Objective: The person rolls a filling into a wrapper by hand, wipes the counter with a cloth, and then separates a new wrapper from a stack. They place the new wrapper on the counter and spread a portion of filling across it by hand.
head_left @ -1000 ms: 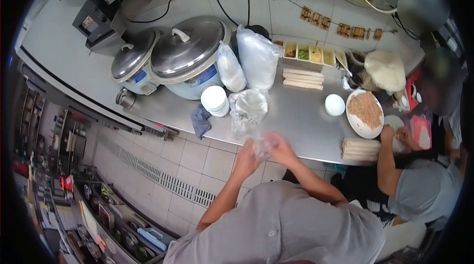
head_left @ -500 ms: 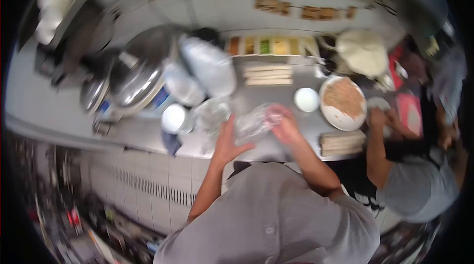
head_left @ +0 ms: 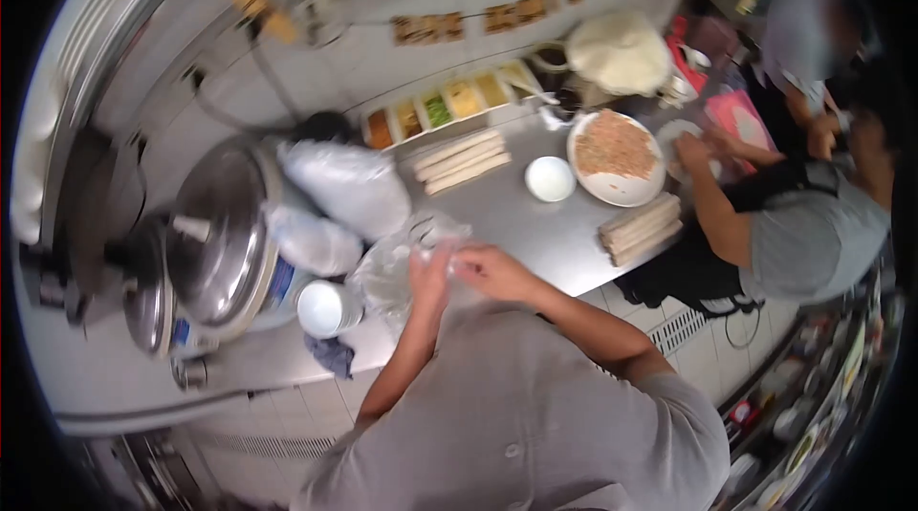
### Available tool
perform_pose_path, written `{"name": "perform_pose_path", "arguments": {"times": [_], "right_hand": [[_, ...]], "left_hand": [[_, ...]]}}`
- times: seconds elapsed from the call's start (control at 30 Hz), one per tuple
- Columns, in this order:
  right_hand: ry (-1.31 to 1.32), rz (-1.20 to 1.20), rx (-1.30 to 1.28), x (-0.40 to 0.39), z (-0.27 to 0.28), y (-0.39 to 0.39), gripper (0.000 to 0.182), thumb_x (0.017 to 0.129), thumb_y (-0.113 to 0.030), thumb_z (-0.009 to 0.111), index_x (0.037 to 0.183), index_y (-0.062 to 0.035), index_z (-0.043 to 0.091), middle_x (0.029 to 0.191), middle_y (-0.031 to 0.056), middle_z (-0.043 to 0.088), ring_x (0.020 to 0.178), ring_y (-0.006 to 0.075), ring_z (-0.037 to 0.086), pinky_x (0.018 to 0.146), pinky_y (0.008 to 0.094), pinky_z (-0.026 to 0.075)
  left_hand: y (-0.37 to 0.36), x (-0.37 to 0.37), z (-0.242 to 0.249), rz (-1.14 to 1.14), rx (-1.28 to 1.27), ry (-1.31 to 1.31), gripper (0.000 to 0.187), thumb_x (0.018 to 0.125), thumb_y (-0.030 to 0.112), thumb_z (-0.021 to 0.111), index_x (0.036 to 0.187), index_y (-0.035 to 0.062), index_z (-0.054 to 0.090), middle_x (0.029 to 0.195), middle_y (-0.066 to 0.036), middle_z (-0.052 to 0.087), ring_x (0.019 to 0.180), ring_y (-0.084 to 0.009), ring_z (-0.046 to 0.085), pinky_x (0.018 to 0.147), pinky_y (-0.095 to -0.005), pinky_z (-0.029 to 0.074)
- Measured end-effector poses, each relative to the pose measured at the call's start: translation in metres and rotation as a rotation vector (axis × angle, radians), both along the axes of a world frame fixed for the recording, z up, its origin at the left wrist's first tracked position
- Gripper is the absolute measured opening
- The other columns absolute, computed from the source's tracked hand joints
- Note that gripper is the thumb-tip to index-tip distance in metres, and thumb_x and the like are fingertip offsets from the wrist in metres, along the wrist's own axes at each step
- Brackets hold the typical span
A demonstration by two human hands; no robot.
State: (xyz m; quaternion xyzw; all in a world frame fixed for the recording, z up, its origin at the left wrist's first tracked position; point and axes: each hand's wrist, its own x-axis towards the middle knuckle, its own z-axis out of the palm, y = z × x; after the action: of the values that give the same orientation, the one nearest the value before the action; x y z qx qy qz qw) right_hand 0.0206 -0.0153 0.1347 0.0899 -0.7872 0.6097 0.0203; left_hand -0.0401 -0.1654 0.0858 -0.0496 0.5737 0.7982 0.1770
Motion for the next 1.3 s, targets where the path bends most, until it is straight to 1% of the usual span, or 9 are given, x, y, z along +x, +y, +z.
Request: {"name": "perform_pose_path", "arguments": {"times": [0.13,0.23,0.3,0.53,0.6,0.8,0.93,1.07,1.3], "right_hand": [[-0.08,-0.043,-0.119,0.005,0.011,-0.02,0.041,0.087,-0.01,0.071,0.126,-0.0034,0.061,0.118,0.0139,0.061,0.091,0.0255,0.064,0.073,0.0339,0.055],[0.103,-0.177,0.158,0.002,0.022,-0.035,0.044,0.083,-0.011,0.075,0.125,-0.0046,0.062,0.119,0.0136,0.06,0.088,0.0252,0.064,0.072,0.0349,0.055],[0.277,-0.042,0.336,-0.005,0.017,-0.045,0.041,0.08,-0.008,0.074,0.12,-0.0051,0.065,0.12,0.0141,0.059,0.086,0.0267,0.065,0.07,0.0355,0.054],[0.12,0.023,0.287,-0.079,-0.012,-0.099,0.025,0.078,-0.002,0.066,0.102,-0.0056,0.064,0.107,0.0176,0.062,0.086,0.0396,0.063,0.074,0.0452,0.052],[0.308,-0.16,0.288,-0.107,-0.012,-0.12,0.018,0.079,-0.004,0.065,0.097,-0.0043,0.062,0.101,0.0189,0.065,0.088,0.0397,0.064,0.074,0.0474,0.051],[0.133,-0.066,0.768,-0.144,-0.048,-0.16,0.016,0.084,-0.009,0.056,0.095,-0.0014,0.064,0.095,0.02,0.069,0.088,0.0405,0.066,0.078,0.0504,0.053],[0.153,-0.019,0.85,-0.147,-0.08,-0.169,0.02,0.086,-0.011,0.053,0.097,-0.0017,0.066,0.094,0.02,0.07,0.09,0.0392,0.067,0.079,0.0513,0.053],[-0.023,0.377,1.156,-0.163,-0.087,-0.176,0.024,0.084,-0.013,0.056,0.1,-0.0038,0.07,0.102,0.0188,0.072,0.098,0.0354,0.069,0.086,0.0493,0.053],[0.004,0.2,0.936,-0.146,-0.08,-0.162,0.023,0.081,-0.005,0.059,0.101,-0.0018,0.068,0.101,0.0208,0.071,0.089,0.0353,0.071,0.079,0.0459,0.057]], "left_hand": [[-0.009,-0.018,-0.024,0.181,-0.146,-0.003,0.038,0.093,0.008,0.062,0.127,-0.0007,0.049,0.113,-0.013,0.064,0.101,-0.0219,0.064,0.08,-0.0334,0.054],[-0.026,-0.016,-0.008,0.209,0.114,-0.02,0.035,0.097,0.016,0.058,0.128,0.0035,0.05,0.113,-0.012,0.065,0.1,-0.0222,0.064,0.082,-0.0359,0.053],[-0.043,-0.014,-0.016,0.078,0.134,-0.372,0.036,0.1,0.026,0.052,0.13,0.0066,0.051,0.119,-0.01,0.063,0.106,-0.0223,0.061,0.088,-0.0407,0.051],[-0.122,0.025,0.005,-0.007,0.471,-0.282,0.047,0.102,0.033,0.051,0.139,0.0062,0.045,0.135,-0.011,0.055,0.129,-0.0234,0.05,0.102,-0.0425,0.044],[-0.144,0.042,0.02,0.051,0.171,-0.224,0.052,0.101,0.033,0.053,0.144,0.0053,0.041,0.137,-0.012,0.055,0.129,-0.024,0.052,0.103,-0.0409,0.044],[-0.191,0.081,0.019,-0.056,0.015,-0.188,0.044,0.101,0.026,0.056,0.138,0.0038,0.049,0.13,-0.011,0.061,0.118,-0.0223,0.059,0.101,-0.0359,0.045],[-0.206,0.09,0.019,-0.061,-0.052,-0.146,0.039,0.1,0.025,0.057,0.133,0.0041,0.054,0.126,-0.01,0.064,0.115,-0.0201,0.061,0.097,-0.0336,0.046],[-0.212,0.083,0.013,-0.063,-0.149,-0.142,0.035,0.099,0.025,0.059,0.128,0.0052,0.057,0.121,-0.008,0.066,0.106,-0.0179,0.063,0.088,-0.0323,0.047],[-0.201,0.062,0.013,-0.188,-0.274,-0.042,0.029,0.098,0.017,0.06,0.124,0.0039,0.059,0.116,-0.007,0.067,0.1,-0.0151,0.063,0.083,-0.0285,0.048]]}}
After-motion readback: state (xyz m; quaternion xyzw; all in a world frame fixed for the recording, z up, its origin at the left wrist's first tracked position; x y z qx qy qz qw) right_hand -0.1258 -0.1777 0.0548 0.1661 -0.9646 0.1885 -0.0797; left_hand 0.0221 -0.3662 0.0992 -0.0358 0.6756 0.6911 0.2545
